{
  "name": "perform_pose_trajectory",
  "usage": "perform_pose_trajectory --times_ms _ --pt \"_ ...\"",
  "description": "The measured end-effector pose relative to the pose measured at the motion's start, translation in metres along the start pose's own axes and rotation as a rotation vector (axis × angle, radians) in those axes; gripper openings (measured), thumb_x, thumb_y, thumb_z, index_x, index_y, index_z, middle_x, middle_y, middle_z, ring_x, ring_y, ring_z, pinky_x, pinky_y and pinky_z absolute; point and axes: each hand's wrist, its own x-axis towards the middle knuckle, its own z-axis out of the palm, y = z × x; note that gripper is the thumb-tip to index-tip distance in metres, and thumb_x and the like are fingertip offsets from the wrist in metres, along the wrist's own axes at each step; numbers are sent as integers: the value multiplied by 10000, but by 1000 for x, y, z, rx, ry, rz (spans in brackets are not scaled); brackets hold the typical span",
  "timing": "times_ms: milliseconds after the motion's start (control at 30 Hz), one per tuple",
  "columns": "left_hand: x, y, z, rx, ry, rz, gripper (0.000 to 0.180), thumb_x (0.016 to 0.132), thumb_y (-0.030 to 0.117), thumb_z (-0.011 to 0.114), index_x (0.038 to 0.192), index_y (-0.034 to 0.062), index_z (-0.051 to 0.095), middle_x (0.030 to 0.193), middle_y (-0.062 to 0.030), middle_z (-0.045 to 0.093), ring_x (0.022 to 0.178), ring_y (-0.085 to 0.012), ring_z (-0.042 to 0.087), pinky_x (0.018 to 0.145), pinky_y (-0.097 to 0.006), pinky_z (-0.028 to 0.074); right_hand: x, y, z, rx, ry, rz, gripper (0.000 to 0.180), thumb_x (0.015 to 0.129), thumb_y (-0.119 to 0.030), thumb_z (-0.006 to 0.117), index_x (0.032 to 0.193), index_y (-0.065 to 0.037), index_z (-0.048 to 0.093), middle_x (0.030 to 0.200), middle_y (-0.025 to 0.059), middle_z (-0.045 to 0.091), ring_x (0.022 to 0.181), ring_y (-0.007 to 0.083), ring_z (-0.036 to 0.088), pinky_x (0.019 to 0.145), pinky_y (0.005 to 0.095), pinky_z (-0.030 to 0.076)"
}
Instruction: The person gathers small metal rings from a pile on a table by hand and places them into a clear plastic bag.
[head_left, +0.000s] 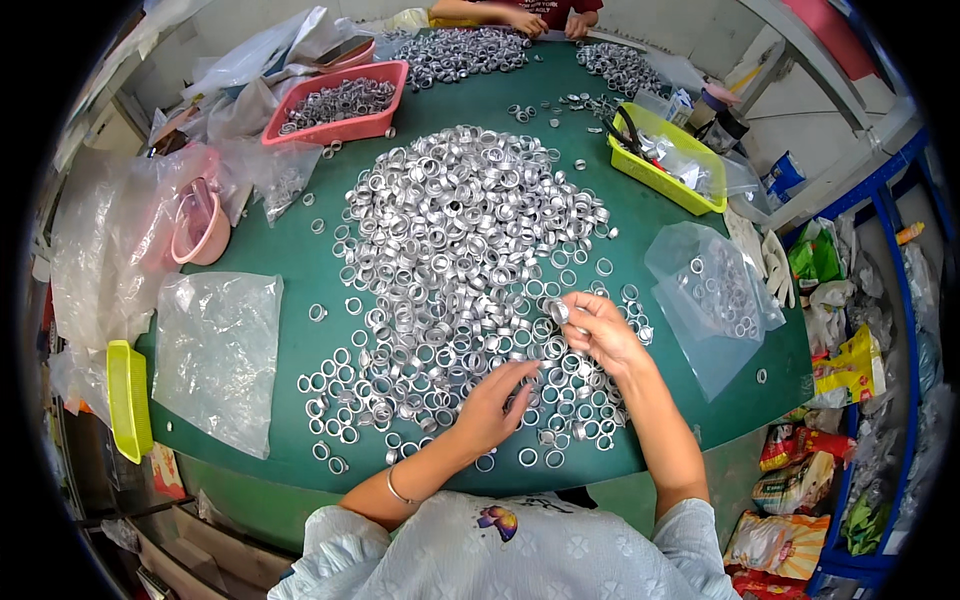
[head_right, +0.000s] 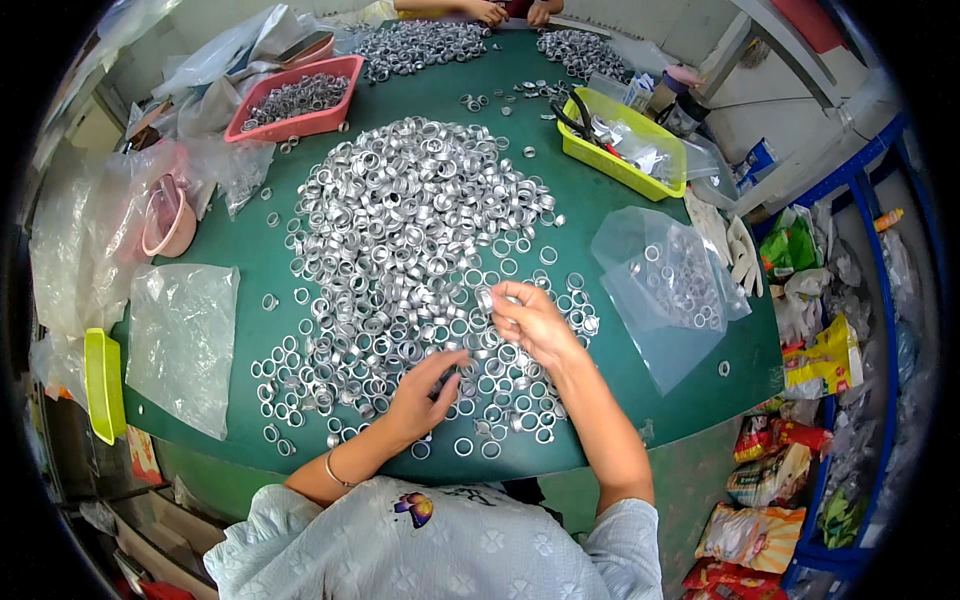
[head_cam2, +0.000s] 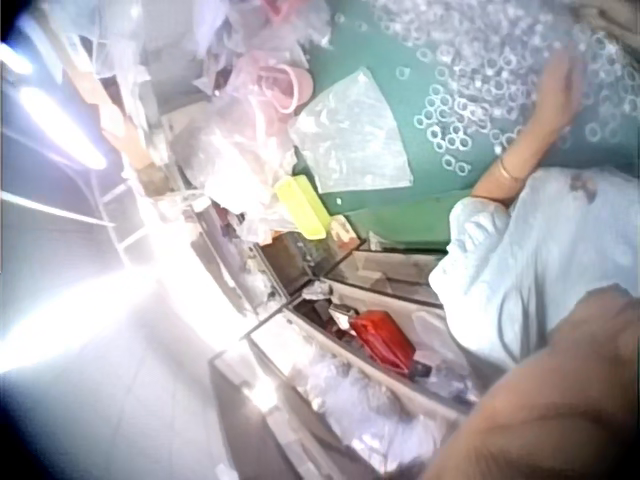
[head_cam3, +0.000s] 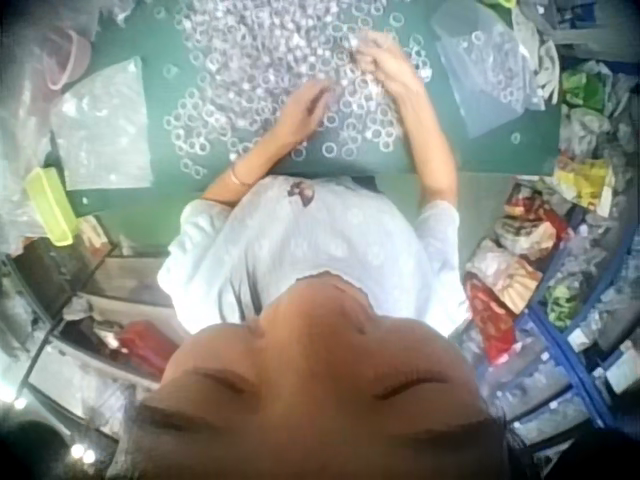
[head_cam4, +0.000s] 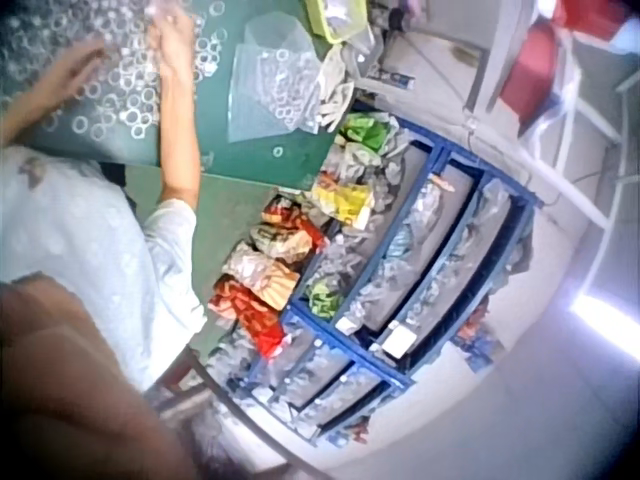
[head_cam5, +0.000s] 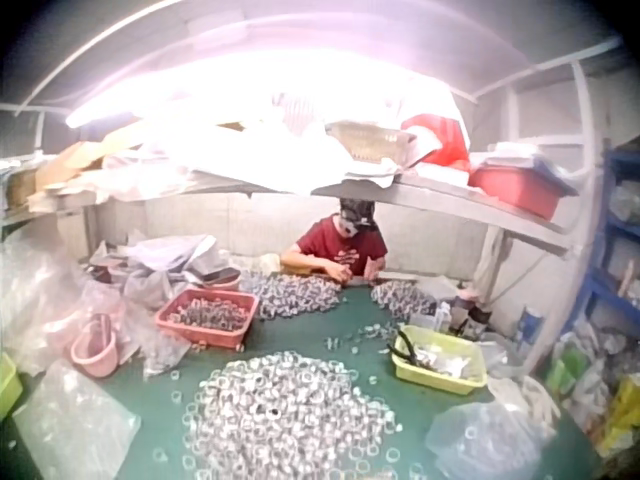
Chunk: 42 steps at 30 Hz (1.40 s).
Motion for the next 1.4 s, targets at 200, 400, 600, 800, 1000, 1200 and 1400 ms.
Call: perform_pose_trajectory --times_ms 200,400,600,800,1000,1200,1400 --pt "-2 -6 1 -124 220 3 818 724 2 741 1392 26 270 1003 -121 588 742 -160 584 647 -267 478 -27 28 26 -282 121 -163 71 887 -53 587 901 17 583 1023 27 508 536 28 392 430 180 285" --pt "-2 -2 -4 -81 115 72 659 769 -23 685 1343 3 364 976 -111 592 701 -122 573 611 -236 480 -38 54 45 -700 156 -517 90 800 -51 663 852 6 616 965 62 551 915 149 530 832 274 410" --pt "-1 -8 -3 -835 26 -330 259 946 78 456 1183 -18 490 993 -107 604 822 -172 619 708 -291 525 -45 57 42 -375 296 -418 103 804 -31 654 894 -2 612 1014 53 557 811 129 556 702 253 462" --pt "3 -10 -5 -1650 -10 -730 309 969 279 432 1112 20 519 1020 -103 578 980 -241 581 871 -397 485 -53 46 64 -988 115 -768 200 762 46 634 959 14 631 924 113 590 801 201 604 705 295 486" --pt "4 -7 -6 -1783 -99 -785 333 984 281 357 1087 9 518 1028 -102 593 987 -228 599 884 -412 486 -48 45 87 -1184 91 -902 113 748 7 636 860 -6 644 867 116 598 745 214 583 619 298 470" --pt "2 -10 -19 -1888 21 -705 350 955 188 395 1212 -40 461 1199 -186 533 1160 -335 505 1023 -489 383 -33 33 73 -944 96 -741 116 817 -23 600 926 -9 637 863 88 606 794 178 558 711 284 447" --pt "2 6 -38 -1839 56 -620 484 896 131 416 1334 -63 345 1380 -211 374 1320 -375 313 1116 -477 233 -25 29 59 -867 129 -701 150 828 -73 606 963 -15 638 963 72 594 853 150 549 748 265 419"
